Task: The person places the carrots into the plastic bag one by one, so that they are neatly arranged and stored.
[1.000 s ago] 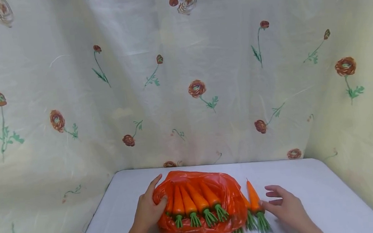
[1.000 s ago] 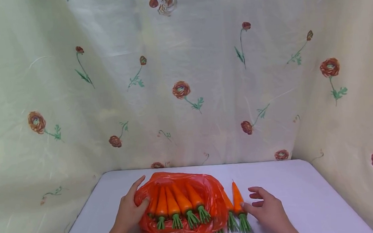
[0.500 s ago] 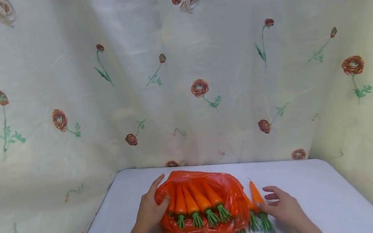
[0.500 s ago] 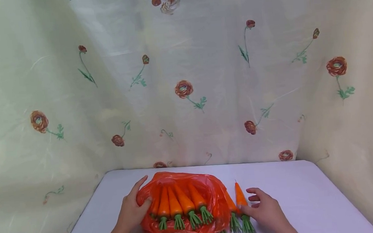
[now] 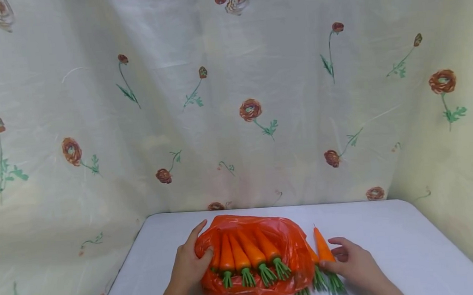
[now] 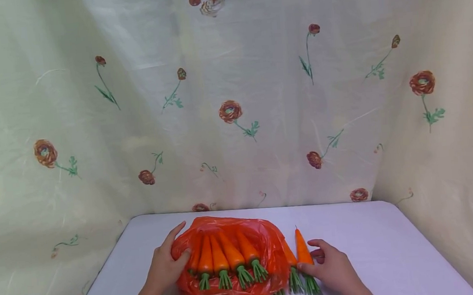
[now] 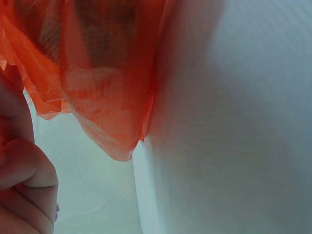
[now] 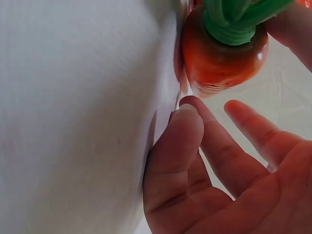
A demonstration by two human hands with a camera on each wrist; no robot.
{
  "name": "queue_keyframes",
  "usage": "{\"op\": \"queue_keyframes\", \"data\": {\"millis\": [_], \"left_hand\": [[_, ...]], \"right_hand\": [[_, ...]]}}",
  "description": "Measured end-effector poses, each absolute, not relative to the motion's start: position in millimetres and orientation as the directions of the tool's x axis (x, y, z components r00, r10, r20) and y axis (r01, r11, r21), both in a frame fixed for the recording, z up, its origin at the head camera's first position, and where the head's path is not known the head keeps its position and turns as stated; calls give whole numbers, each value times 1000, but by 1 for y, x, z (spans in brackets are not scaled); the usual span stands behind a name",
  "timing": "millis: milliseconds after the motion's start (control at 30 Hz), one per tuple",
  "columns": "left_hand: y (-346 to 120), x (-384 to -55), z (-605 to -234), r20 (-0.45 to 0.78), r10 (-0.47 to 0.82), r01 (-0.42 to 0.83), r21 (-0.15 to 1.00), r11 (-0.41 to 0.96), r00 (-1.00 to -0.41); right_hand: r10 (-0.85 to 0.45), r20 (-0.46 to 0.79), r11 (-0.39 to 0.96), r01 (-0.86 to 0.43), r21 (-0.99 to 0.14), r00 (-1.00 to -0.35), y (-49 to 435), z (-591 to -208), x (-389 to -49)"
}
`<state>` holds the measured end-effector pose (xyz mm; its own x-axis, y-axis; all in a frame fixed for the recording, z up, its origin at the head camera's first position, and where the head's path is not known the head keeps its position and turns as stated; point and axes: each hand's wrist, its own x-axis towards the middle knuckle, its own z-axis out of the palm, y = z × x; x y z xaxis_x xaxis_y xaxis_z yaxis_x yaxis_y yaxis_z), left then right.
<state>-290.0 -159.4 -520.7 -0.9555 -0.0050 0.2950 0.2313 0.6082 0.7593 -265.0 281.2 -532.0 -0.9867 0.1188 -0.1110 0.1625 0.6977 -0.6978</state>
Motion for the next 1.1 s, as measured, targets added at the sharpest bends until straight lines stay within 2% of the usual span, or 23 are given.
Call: {"op": "queue_keyframes", "data": {"millis": [567, 1100], "left_hand": [[-159, -289, -519, 271, -2, 215, 766, 607, -962], [-156, -287, -517, 256, -19, 194, 775, 602, -966]], "right_hand": [[130, -148, 671, 196, -715, -981, 284, -532, -265], [137, -124, 689, 185, -701, -983, 287, -535, -264]]}}
